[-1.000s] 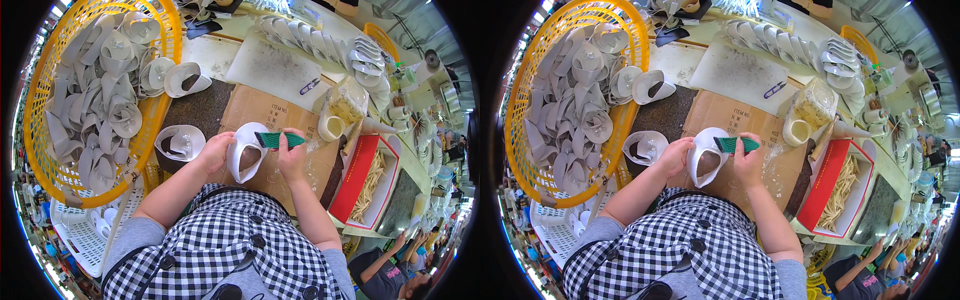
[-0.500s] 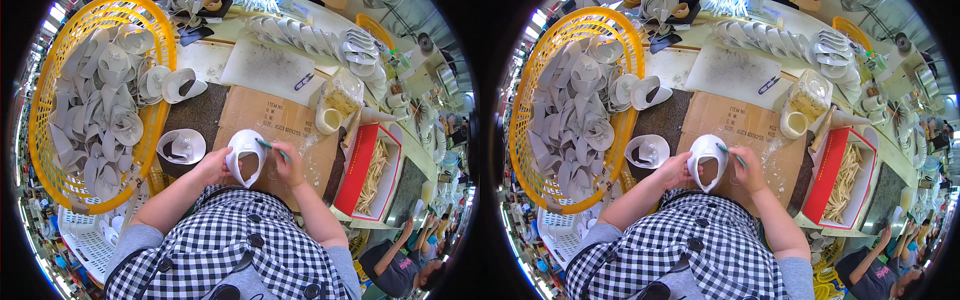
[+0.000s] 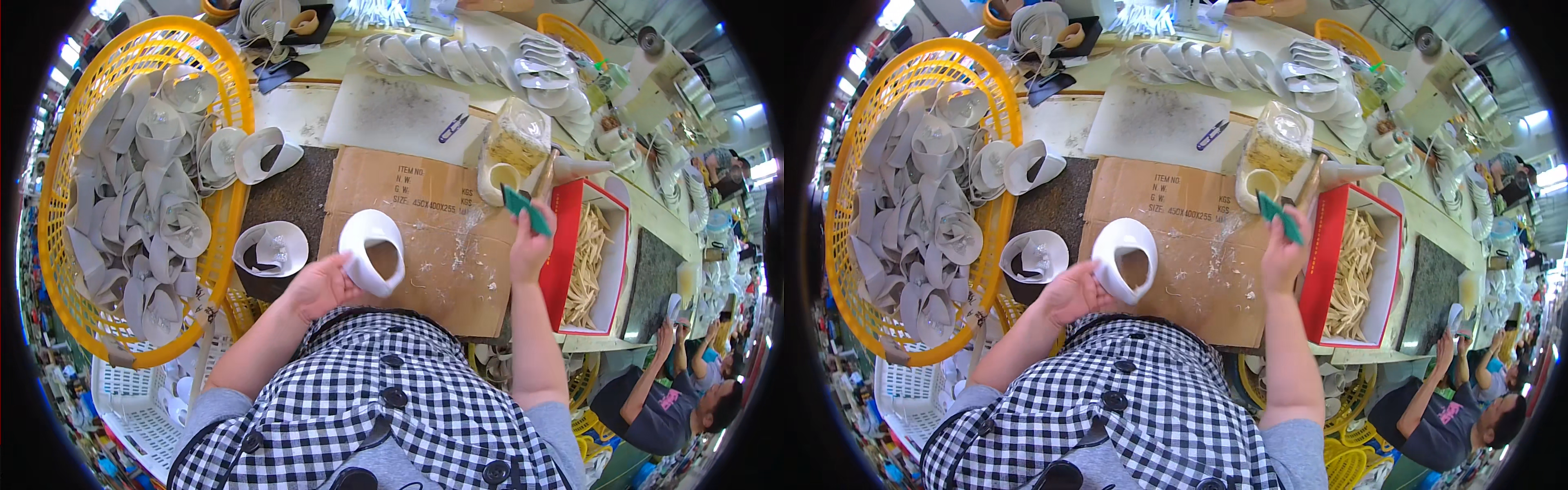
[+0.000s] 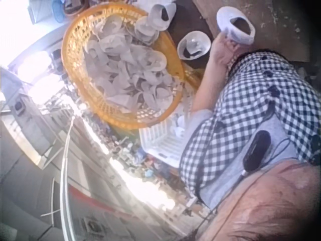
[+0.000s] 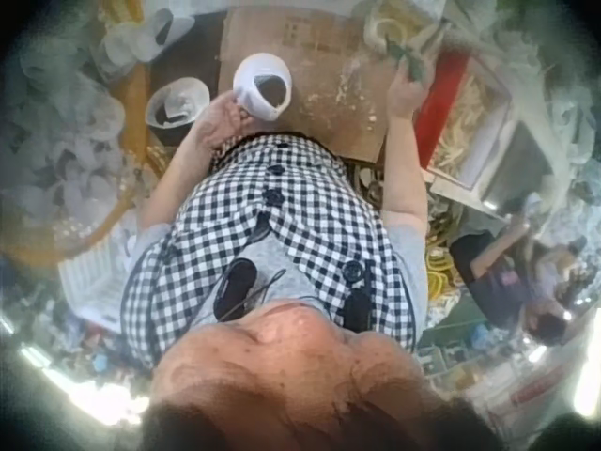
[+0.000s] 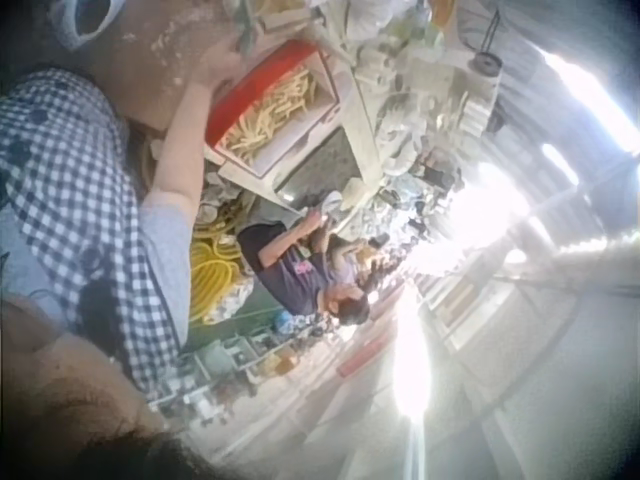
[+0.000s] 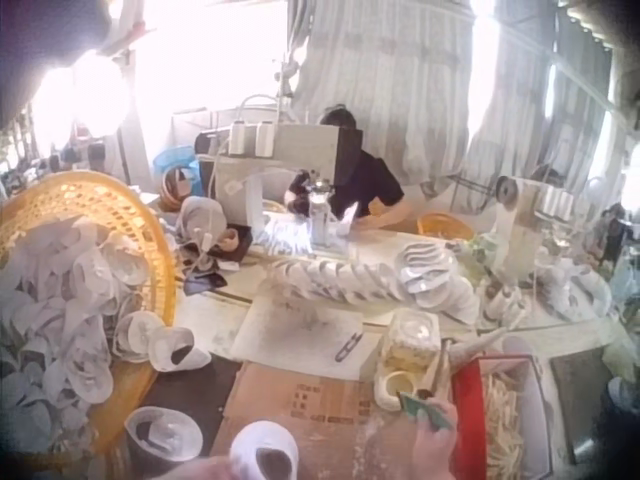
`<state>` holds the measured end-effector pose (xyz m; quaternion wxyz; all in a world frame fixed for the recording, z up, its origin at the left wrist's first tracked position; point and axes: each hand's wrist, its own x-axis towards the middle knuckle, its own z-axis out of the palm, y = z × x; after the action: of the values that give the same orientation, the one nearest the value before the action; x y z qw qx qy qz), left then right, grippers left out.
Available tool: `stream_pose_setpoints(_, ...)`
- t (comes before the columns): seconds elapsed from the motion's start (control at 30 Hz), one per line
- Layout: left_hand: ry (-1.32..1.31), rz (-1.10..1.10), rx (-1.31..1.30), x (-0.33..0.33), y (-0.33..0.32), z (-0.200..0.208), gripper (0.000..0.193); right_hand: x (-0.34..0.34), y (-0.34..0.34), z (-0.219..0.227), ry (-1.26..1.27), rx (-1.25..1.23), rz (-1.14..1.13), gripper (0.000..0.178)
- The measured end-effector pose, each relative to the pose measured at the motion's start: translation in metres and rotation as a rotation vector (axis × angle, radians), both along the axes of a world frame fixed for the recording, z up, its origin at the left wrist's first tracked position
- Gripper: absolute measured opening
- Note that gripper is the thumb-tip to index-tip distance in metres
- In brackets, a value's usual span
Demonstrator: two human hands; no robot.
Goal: Applying glue and cleaning edges of white shoe components in a manufacturing facility.
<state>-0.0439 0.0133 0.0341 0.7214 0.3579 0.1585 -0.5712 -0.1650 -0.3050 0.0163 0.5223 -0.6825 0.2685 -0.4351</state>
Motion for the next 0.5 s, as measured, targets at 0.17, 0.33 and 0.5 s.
stream_pose_setpoints(0.17,-0.017,0.236,-0.340,0.016,-0.004,0.012,0.048,0.024,-0.041,0.005,0.214,-0.128,-0.030,0.018)
stream_pose_setpoints(0.33,-0.339,0.262,-0.248,0.011,-0.016,0.023,0.065,0.034,-0.047,0.008,0.262,-0.062,-0.073,0.022)
stream_pose_setpoints(0.5,-0.360,0.213,-0.190,0.012,-0.035,0.030,0.063,0.001,-0.063,-0.003,0.168,0.352,-0.074,0.022)
